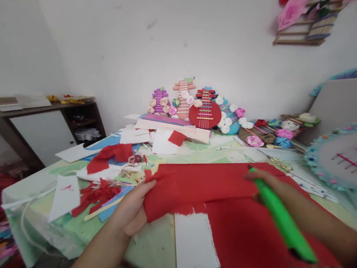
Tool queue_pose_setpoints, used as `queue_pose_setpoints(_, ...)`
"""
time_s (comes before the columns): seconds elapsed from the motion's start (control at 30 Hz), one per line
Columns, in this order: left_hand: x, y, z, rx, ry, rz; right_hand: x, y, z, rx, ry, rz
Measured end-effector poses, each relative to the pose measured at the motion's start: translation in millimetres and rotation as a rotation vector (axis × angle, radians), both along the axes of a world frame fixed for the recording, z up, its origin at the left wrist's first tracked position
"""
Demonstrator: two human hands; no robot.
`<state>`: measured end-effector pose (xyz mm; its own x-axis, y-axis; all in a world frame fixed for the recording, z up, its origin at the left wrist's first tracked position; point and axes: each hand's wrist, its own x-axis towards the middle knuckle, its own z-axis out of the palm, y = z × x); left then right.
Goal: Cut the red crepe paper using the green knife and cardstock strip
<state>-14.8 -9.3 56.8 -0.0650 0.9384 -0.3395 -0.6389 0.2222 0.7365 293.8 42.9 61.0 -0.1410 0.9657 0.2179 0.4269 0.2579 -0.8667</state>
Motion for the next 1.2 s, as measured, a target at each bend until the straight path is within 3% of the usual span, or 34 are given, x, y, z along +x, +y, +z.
queue_pose_setpoints(0.03,1.0,-0.3,1.4,-0.001,-0.018,-0.002,-5.5,-5.6,-9.2,-0.02,-0.183,0.178)
queue_pose_setpoints(0.1,1.8,-3.0,3.1,0.0,-0.051,0.006,-19.4,-11.3,-27.3,0.095,-0.425,0.317)
queue_pose_setpoints(0.2,-2.8,-10.2,1.5,0.017,-0.086,0.029,-38.1,-10.4,-48.2,0.142,-0.574,0.329)
queue_pose_setpoints(0.3,-14.0,-17.1,-3.5,0.047,-0.075,0.088,-46.5,-8.6,-57.1,0.128,-0.592,0.303)
queue_pose_setpoints(0.43,-24.8,-20.1,-7.6,0.06,-0.074,0.125,-44.3,-6.4,-55.4,0.099,-0.584,0.354)
queue_pose_setpoints(0.67,-7.6,-11.5,-8.1,0.026,-0.238,-0.125,-36.4,1.3,-63.5,0.095,-0.543,0.285)
queue_pose_setpoints(0.83,5.1,-9.2,-10.8,0.035,-0.336,-0.208,-48.9,-6.9,-65.7,0.125,-0.525,0.316)
queue_pose_setpoints(0.97,3.1,-10.2,-10.8,0.071,-0.365,-0.245,-41.9,-12.2,-54.9,0.061,-0.337,0.23)
queue_pose_setpoints(1.07,6.1,-16.6,-12.9,0.109,-0.344,-0.239,-30.0,-19.2,-49.7,-0.081,0.038,0.145)
queue_pose_setpoints(1.2,31.2,-37.2,-27.7,0.103,-0.087,-0.274,-38.6,-42.1,-56.3,-0.181,0.472,0.121)
